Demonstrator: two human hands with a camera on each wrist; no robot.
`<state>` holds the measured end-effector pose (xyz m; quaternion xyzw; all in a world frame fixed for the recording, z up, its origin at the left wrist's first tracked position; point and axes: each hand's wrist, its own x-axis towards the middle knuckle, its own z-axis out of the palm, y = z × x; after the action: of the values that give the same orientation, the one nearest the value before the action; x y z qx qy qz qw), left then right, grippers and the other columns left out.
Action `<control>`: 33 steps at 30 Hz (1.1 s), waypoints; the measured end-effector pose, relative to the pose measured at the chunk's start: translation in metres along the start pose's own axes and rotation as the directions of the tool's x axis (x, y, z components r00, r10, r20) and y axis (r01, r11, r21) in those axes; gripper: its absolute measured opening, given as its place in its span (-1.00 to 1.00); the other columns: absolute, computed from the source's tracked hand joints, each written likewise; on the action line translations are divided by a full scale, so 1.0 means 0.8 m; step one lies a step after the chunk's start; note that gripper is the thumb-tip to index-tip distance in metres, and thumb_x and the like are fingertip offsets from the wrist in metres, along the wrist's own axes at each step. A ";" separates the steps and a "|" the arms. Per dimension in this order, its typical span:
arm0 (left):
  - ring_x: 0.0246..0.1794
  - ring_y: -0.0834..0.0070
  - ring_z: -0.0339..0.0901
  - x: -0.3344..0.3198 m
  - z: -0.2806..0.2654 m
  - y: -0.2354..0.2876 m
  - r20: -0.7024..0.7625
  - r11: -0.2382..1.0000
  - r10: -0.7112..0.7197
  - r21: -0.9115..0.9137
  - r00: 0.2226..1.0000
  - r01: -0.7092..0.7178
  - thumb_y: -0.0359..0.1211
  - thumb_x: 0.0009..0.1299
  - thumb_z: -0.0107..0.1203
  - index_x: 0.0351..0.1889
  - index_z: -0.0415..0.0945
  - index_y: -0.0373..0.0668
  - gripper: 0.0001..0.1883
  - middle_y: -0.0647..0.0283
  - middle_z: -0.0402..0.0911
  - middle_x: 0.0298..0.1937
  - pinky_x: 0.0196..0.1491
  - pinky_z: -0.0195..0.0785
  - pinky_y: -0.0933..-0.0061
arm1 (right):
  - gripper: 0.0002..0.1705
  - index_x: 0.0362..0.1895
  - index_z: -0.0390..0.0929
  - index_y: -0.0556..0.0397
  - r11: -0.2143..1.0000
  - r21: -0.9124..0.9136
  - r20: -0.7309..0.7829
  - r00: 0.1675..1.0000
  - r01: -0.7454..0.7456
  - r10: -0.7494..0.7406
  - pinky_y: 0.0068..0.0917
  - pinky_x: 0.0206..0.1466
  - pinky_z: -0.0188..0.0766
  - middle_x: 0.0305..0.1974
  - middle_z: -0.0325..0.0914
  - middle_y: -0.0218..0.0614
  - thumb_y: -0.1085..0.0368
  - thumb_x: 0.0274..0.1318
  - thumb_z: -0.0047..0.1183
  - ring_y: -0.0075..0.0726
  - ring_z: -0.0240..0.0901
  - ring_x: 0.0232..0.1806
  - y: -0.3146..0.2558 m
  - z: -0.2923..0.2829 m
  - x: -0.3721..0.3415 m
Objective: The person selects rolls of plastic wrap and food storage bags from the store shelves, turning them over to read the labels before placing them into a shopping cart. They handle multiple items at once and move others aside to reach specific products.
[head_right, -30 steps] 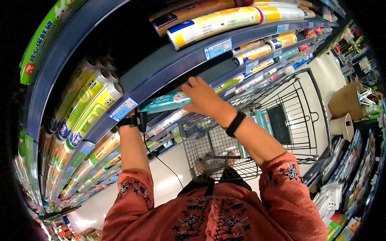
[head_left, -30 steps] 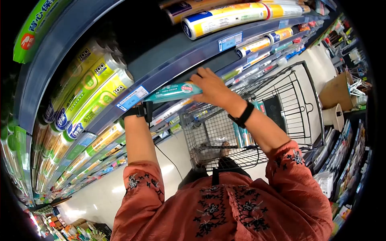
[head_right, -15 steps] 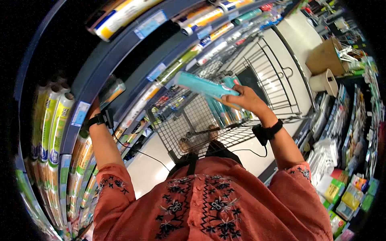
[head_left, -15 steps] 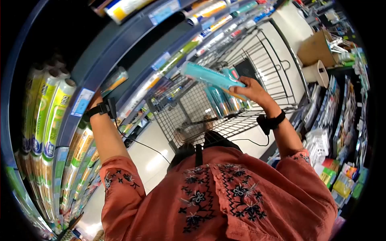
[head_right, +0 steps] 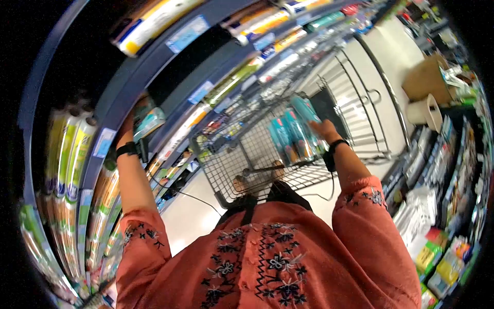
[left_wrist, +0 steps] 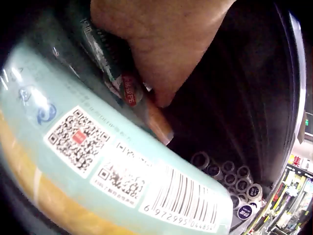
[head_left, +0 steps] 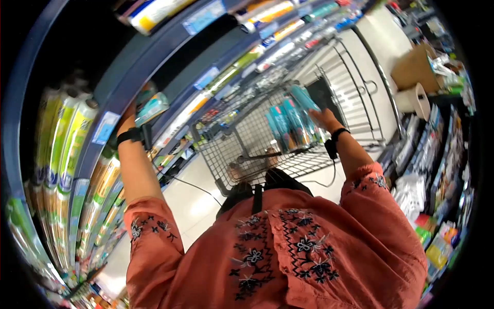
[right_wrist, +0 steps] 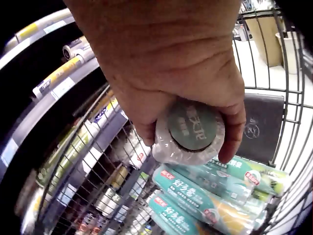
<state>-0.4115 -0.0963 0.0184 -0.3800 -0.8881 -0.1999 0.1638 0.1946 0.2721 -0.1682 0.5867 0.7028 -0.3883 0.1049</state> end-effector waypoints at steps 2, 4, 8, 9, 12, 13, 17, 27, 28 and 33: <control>0.34 0.02 0.35 -0.004 -0.027 0.034 0.049 0.997 -0.078 -0.006 0.996 0.079 -0.12 0.51 0.03 0.27 0.45 -0.24 -0.51 -0.04 0.49 0.26 0.39 0.15 0.12 | -0.08 -0.21 0.61 0.49 0.984 -0.177 -0.091 0.995 0.028 -0.045 -0.12 -0.06 0.59 -0.24 0.64 0.31 -0.34 -0.06 0.25 0.22 0.63 -0.03 0.012 0.011 0.005; 0.32 0.00 0.36 -0.005 -0.032 0.045 0.052 0.996 -0.085 0.003 0.995 0.084 -0.13 0.50 0.04 0.27 0.44 -0.24 -0.51 -0.04 0.49 0.25 0.38 0.16 0.11 | -0.20 -0.21 0.62 0.42 0.988 -0.155 0.067 0.998 -0.003 0.014 -0.09 0.08 0.53 -0.17 0.62 0.32 -0.25 -0.03 0.26 0.26 0.57 0.05 0.074 0.045 0.072; 0.27 -0.03 0.39 -0.018 -0.051 0.074 0.059 0.994 -0.108 -0.026 0.992 0.109 -0.14 0.50 0.07 0.26 0.43 -0.25 -0.52 -0.06 0.50 0.23 0.37 0.18 0.08 | -0.36 0.03 0.52 0.28 0.968 -0.240 -0.033 0.996 0.072 -0.082 -0.10 0.18 0.44 -0.03 0.62 0.16 -0.06 0.11 0.18 0.19 0.52 0.13 0.020 0.042 0.033; 0.26 -0.04 0.40 -0.023 -0.062 0.086 0.070 0.992 -0.120 -0.038 0.990 0.123 -0.15 0.50 0.07 0.26 0.43 -0.25 -0.52 -0.06 0.50 0.22 0.36 0.18 0.08 | -0.38 0.05 0.51 0.27 0.969 -0.164 0.030 0.983 0.186 -0.183 -0.14 0.13 0.47 -0.04 0.63 0.13 -0.04 0.12 0.17 0.15 0.56 0.08 0.002 0.041 0.044; 0.23 -0.06 0.42 -0.075 -0.103 0.128 -0.013 0.974 -0.201 -0.113 0.979 0.198 -0.16 0.49 0.09 0.25 0.42 -0.26 -0.52 -0.08 0.50 0.21 0.35 0.19 0.06 | -0.52 0.00 0.52 0.22 0.933 0.251 0.215 0.925 0.258 -0.313 -0.36 -0.12 0.51 -0.22 0.64 -0.11 0.04 0.22 0.12 -0.24 0.60 -0.19 -0.160 0.019 -0.013; 0.09 -0.04 0.49 -0.099 -0.109 0.136 -0.160 0.981 -0.175 -0.110 0.972 0.158 -0.16 0.49 0.10 0.14 0.45 -0.30 -0.57 -0.07 0.55 0.08 0.18 0.32 0.07 | -0.56 -0.04 0.52 0.20 0.867 0.346 0.204 0.873 0.359 -0.442 -0.45 -0.18 0.47 -0.29 0.60 -0.23 0.06 0.24 0.12 -0.39 0.53 -0.25 -0.222 0.013 -0.044; -0.09 0.22 0.64 -0.187 -0.112 0.136 0.255 0.270 -0.596 -0.829 0.761 0.489 -0.10 0.49 0.12 0.08 0.36 -0.33 -0.54 0.03 0.54 -0.07 -0.14 0.59 0.32 | -0.58 -0.08 0.51 0.14 0.546 0.584 0.100 0.614 0.601 -0.783 -0.54 -0.24 0.40 -0.36 0.51 -0.41 0.02 0.27 0.13 -0.55 0.41 -0.34 -0.422 0.024 -0.139; 0.26 -0.14 0.43 -0.155 -0.115 0.102 0.588 -0.320 -0.514 -0.807 0.625 0.496 0.00 0.45 0.13 0.31 0.06 -0.69 -0.12 -0.47 0.23 0.29 0.14 0.56 -0.01 | -0.40 0.12 0.51 0.12 0.440 0.582 -0.095 0.594 0.684 -0.799 -0.43 -0.11 0.59 0.02 0.60 -0.13 -0.09 0.22 0.16 -0.30 0.59 -0.03 -0.662 0.155 -0.142; 0.26 -0.13 0.44 -0.154 -0.112 0.094 0.585 -0.315 -0.510 -0.809 0.630 0.496 0.00 0.45 0.14 0.31 0.07 -0.68 -0.13 -0.45 0.24 0.28 0.14 0.56 -0.01 | -0.40 0.13 0.51 0.11 0.447 0.593 -0.093 0.608 0.669 -0.788 -0.43 -0.12 0.59 0.03 0.60 -0.13 -0.09 0.21 0.16 -0.30 0.60 -0.03 -0.667 0.159 -0.141; 0.22 -0.17 0.46 -0.145 -0.103 0.078 0.618 -0.379 -0.473 -0.786 0.628 0.488 -0.06 0.41 0.21 0.08 0.15 -0.62 -0.27 -0.41 0.33 0.19 0.18 0.50 -0.12 | -0.38 0.15 0.51 0.11 0.472 0.634 -0.057 0.646 0.612 -0.761 -0.40 -0.14 0.61 0.04 0.60 -0.11 -0.09 0.19 0.18 -0.26 0.60 -0.03 -0.679 0.169 -0.139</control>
<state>-0.2773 -0.1673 0.0530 0.0537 -0.5178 -0.8102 -0.2692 -0.3070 0.0939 0.0368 0.2023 0.6988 -0.6644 -0.1713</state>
